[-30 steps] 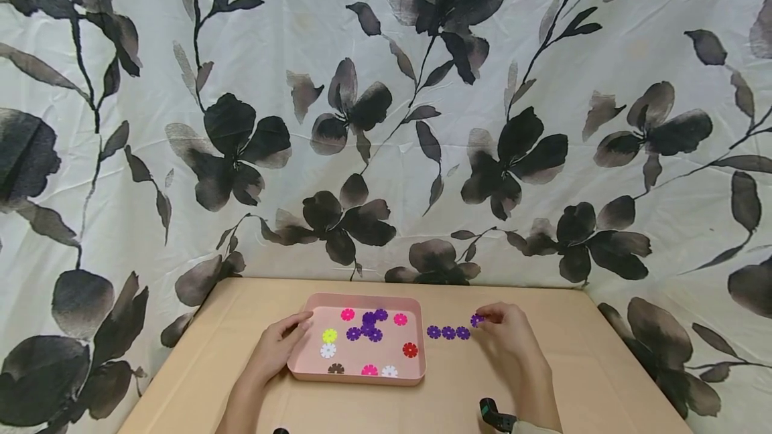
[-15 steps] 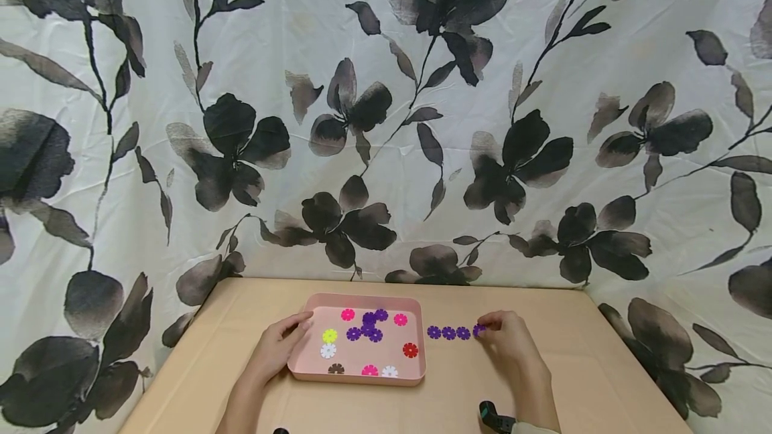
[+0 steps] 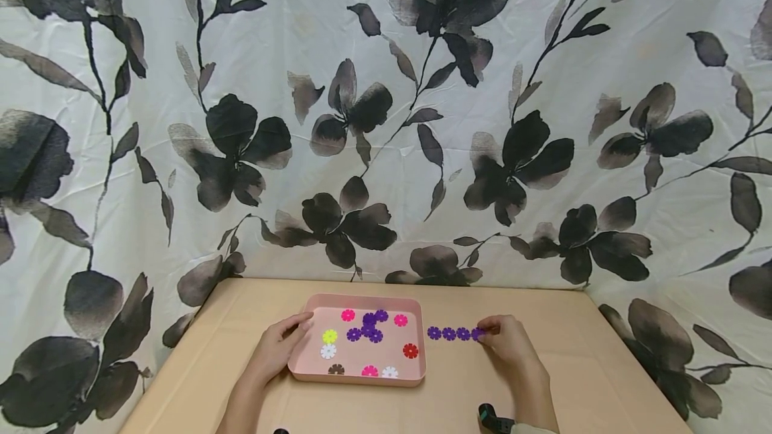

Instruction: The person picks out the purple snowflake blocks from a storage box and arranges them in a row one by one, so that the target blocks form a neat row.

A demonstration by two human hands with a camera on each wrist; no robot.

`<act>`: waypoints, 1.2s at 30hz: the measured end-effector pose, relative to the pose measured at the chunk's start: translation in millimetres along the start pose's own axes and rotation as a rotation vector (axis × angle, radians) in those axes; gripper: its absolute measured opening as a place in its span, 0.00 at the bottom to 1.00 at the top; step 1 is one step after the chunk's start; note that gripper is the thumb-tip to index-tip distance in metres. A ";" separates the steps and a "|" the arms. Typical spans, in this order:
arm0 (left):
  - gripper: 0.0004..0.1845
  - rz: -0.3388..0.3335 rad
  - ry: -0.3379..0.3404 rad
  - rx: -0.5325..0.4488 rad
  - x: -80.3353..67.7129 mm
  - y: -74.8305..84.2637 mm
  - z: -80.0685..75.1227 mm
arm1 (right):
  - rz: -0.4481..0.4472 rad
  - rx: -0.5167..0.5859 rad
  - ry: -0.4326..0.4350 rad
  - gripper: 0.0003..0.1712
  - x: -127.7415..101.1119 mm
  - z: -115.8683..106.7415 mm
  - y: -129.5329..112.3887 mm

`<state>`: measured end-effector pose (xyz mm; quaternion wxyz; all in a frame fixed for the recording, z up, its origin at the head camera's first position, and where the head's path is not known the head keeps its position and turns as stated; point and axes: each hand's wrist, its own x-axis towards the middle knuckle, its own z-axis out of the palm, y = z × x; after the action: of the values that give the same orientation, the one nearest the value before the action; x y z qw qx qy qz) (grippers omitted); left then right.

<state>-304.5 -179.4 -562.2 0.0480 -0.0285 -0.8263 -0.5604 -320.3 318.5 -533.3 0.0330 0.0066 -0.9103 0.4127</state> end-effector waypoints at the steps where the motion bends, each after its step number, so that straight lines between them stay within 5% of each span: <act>1: 0.20 0.001 0.001 0.000 -0.2 0.0 0.0 | 0.002 -0.005 0.002 0.10 0.0 0.1 0.3; 11: 0.20 0.009 -0.013 -0.012 -1.8 -1.9 -3.0 | 0.001 -0.012 0.053 0.12 -5.7 0.6 -11.7; 21: 0.20 0.014 -0.033 -0.009 -4.6 -4.0 -8.6 | -0.214 0.079 0.154 0.18 -10.4 17.5 -56.5; 36: 0.20 0.010 -0.034 -0.002 -3.8 -4.3 -9.0 | -0.296 0.105 0.007 0.19 -18.4 70.6 -114.6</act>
<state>-300.8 -189.3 -563.3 0.0366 -0.0420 -0.8264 -0.5603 -301.4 189.6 -494.8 0.0962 0.1412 -0.8763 0.4505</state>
